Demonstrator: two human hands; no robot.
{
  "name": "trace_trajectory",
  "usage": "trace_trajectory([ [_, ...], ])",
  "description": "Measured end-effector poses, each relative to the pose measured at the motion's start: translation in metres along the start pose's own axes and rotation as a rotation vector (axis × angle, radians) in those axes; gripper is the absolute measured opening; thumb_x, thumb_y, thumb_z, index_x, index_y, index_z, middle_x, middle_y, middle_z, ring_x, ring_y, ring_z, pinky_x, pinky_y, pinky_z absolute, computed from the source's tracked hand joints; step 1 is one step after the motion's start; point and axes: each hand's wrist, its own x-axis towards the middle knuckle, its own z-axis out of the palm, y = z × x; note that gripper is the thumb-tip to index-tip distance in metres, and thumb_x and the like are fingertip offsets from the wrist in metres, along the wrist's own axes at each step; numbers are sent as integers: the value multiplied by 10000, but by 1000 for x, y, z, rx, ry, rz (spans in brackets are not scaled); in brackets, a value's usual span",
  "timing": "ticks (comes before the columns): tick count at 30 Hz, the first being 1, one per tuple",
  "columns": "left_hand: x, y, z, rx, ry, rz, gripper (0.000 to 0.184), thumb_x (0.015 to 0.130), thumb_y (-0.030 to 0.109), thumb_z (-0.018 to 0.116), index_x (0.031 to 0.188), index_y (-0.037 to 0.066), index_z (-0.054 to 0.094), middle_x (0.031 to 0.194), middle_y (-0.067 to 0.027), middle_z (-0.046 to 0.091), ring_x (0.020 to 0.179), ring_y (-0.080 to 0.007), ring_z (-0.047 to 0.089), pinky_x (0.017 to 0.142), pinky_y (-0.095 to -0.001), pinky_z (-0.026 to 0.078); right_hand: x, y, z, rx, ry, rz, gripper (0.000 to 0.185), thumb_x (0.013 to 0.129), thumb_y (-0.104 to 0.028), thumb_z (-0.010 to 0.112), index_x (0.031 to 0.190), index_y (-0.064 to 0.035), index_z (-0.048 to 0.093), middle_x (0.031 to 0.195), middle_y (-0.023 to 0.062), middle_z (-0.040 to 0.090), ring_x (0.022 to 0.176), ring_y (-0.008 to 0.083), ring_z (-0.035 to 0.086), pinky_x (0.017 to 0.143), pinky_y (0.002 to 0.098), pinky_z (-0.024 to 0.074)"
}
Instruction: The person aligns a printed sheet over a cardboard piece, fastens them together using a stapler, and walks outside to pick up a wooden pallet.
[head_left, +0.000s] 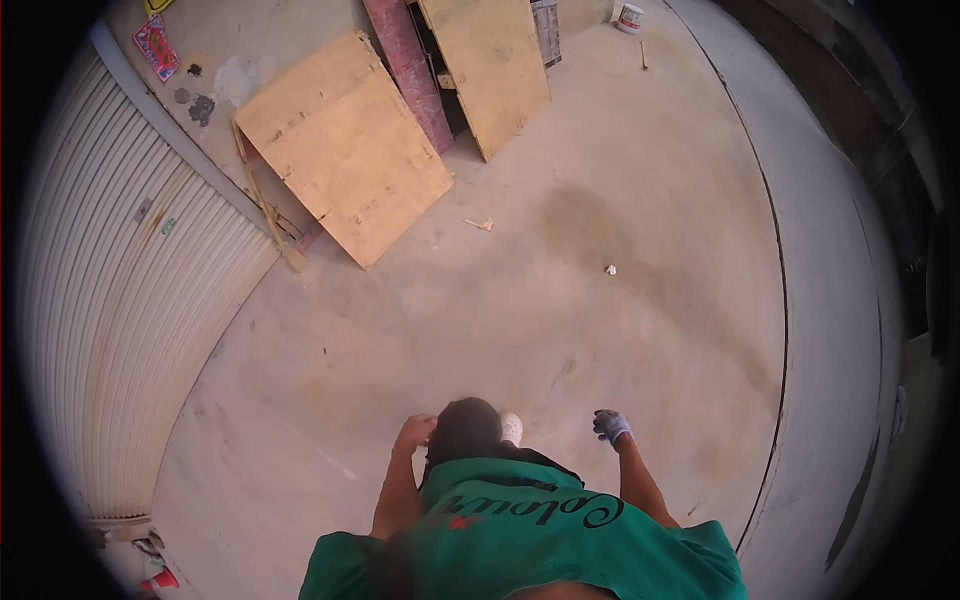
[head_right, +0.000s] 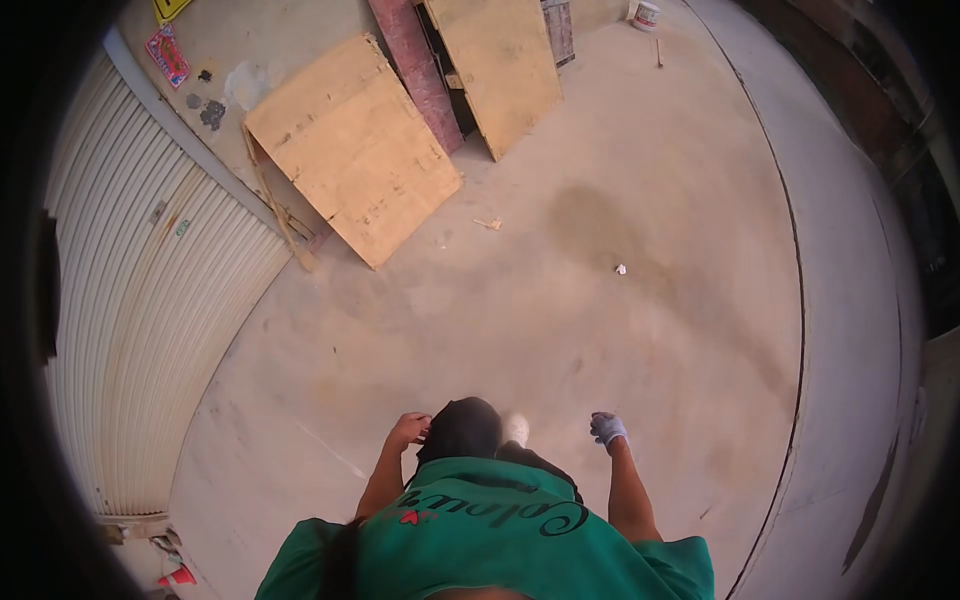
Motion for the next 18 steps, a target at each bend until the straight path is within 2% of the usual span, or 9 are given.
trace_trajectory([
  [1,3,28,-4,-164,13,-83,288,749,243,496,947,44,560,768,-79,569,646,-198,547,546,-342,454,16,-37,-4,-100,4,-71,296,788,-195,442,1044,-71,522,761,29,571,617,125,552,496,269,436],
  [6,94,87,-4,-125,5,-193,335,759,262,496,997,28,520,881,-119,559,715,-239,562,608,-374,476,101,-177,-17,-89,41,-167,283,777,-171,448,1029,-70,529,764,33,574,609,123,553,494,264,440],
  [8,133,105,-1,-133,-2,-226,335,776,274,502,1015,40,520,896,-119,562,725,-239,566,629,-375,478,123,-199,-17,-119,4,-116,279,781,-167,449,1028,-68,529,764,32,574,603,122,552,486,268,442],
  [11,200,181,3,-197,-40,-259,342,777,280,505,1017,37,514,934,-130,552,715,-241,563,620,-389,474,151,-225,-25,-180,-105,43,259,792,-173,462,1025,-81,529,755,19,569,606,114,553,483,287,457],
  [13,223,246,1,-200,-15,-209,341,774,270,508,1017,31,512,908,-126,554,699,-231,555,615,-383,470,185,-225,-42,-594,-334,63,191,730,-180,550,883,-68,556,742,40,584,665,150,580,510,296,464],
  [14,227,287,-1,-228,26,-146,276,743,224,474,897,5,540,784,-109,558,641,-214,558,541,-339,471,204,-221,-52,-1128,-377,-233,194,688,-176,589,845,-66,558,760,52,589,701,170,583,554,304,470],
  [15,246,315,-4,-222,31,-143,276,743,224,474,897,5,540,784,-109,558,641,-214,558,541,-339,471,219,-228,-58,-1653,-402,-554,204,646,-171,628,806,-65,559,779,64,594,736,190,586,597,312,476],
  [16,269,337,-9,-208,31,-86,254,742,214,478,872,7,547,719,-84,539,584,-183,535,497,-311,453,219,-251,-58,-1646,-406,-561,204,646,-171,628,806,-65,559,779,64,594,736,190,586,597,312,476],
  [18,313,389,-15,-179,50,-9,224,740,196,486,840,9,560,614,-41,495,500,-133,493,426,-267,415,216,-294,-68,-1292,-166,-386,215,583,-141,664,761,-66,571,803,83,593,776,230,576,652,311,470],
])
